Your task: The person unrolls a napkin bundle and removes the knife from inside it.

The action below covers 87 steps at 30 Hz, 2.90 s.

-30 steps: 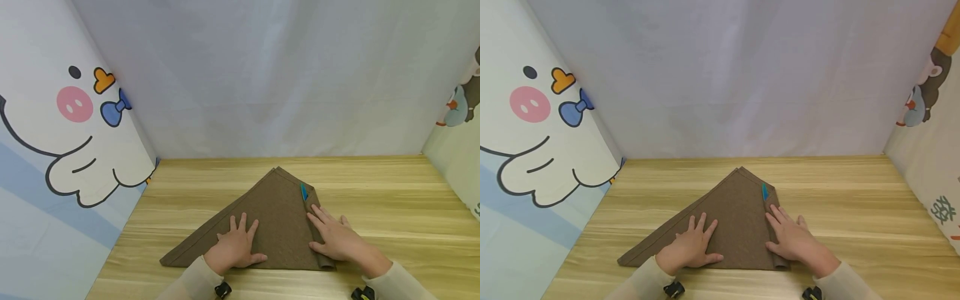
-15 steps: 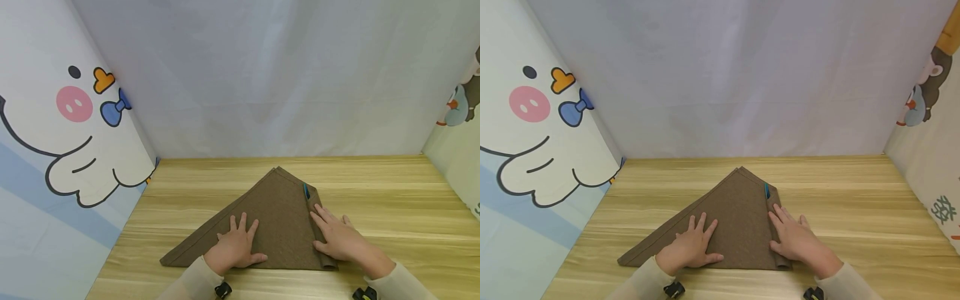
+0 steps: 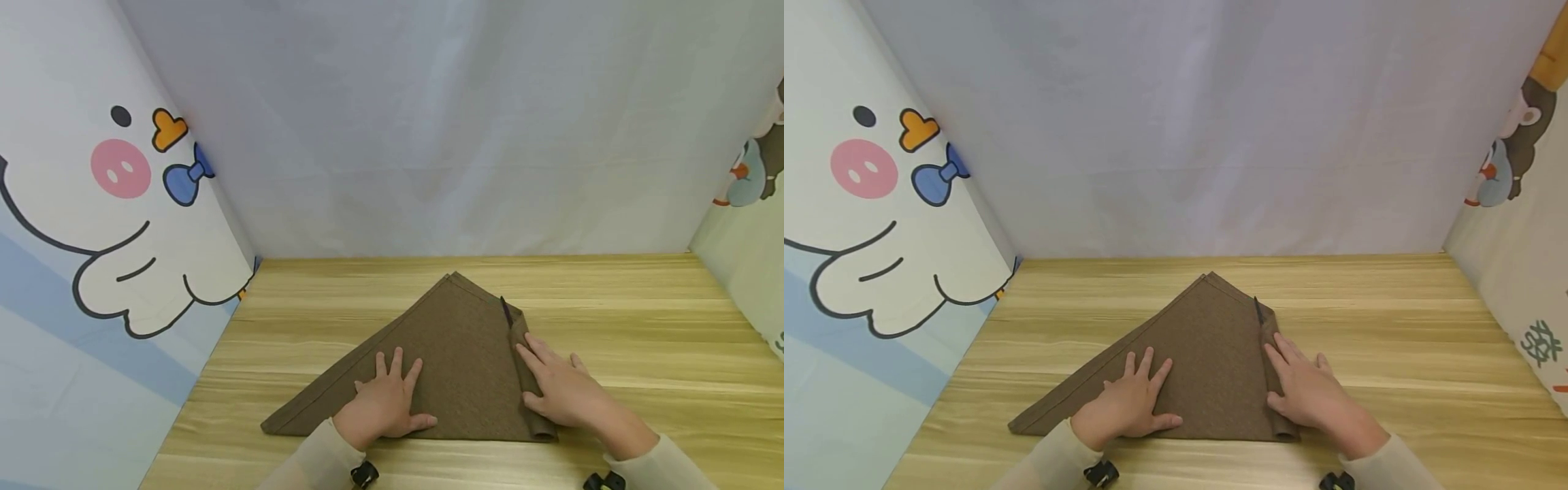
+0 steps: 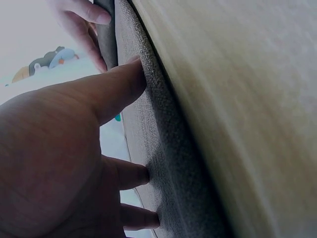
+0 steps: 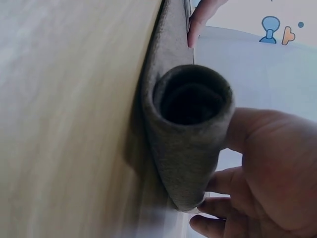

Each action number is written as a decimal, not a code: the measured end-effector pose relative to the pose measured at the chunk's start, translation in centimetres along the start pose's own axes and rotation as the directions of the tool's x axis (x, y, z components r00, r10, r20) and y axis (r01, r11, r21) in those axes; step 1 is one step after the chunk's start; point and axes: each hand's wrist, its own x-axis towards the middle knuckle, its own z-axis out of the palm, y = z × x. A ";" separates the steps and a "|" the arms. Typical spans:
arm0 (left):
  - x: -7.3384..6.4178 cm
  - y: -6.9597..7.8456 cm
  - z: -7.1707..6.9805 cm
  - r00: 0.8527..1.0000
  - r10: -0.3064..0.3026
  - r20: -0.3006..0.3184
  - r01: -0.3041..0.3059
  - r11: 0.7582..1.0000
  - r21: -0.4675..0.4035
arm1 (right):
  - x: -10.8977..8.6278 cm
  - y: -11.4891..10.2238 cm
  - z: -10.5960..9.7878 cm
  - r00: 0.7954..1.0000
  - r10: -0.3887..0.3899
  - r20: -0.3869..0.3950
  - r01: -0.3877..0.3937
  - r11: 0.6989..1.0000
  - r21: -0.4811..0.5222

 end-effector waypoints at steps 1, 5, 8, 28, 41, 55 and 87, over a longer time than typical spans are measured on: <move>0.0 0.0 0.0 1.000 0.001 -0.002 -0.001 1.000 -0.001 | -0.1 0.1 0.0 1.000 0.003 -0.004 -0.003 1.000 -0.001; -0.1 0.1 -0.1 1.000 -0.001 -0.004 0.001 1.000 -0.005 | -0.4 0.3 0.0 1.000 0.007 -0.019 -0.007 1.000 -0.004; -0.2 0.1 -0.1 1.000 -0.003 -0.004 0.003 1.000 -0.008 | -0.5 0.4 0.0 1.000 0.006 -0.024 -0.006 1.000 0.001; 0.1 0.0 -0.3 1.000 0.026 -0.017 -0.025 0.999 0.042 | -0.6 -0.2 -0.5 0.992 -0.109 -0.062 0.110 0.994 0.019; 0.6 2.8 -0.4 0.989 0.141 -0.039 -0.137 0.987 0.086 | 0.7 -0.8 0.5 0.996 -0.074 0.038 0.076 0.995 -0.057; 0.3 2.7 -0.2 0.988 0.151 -0.043 -0.150 0.988 0.040 | 0.3 -0.2 0.2 0.998 -0.070 -0.001 0.069 0.995 -0.064; 0.1 1.7 0.3 0.989 0.141 -0.050 -0.138 0.989 0.052 | -1.1 1.5 -0.3 0.999 -0.022 -0.039 0.020 0.997 -0.070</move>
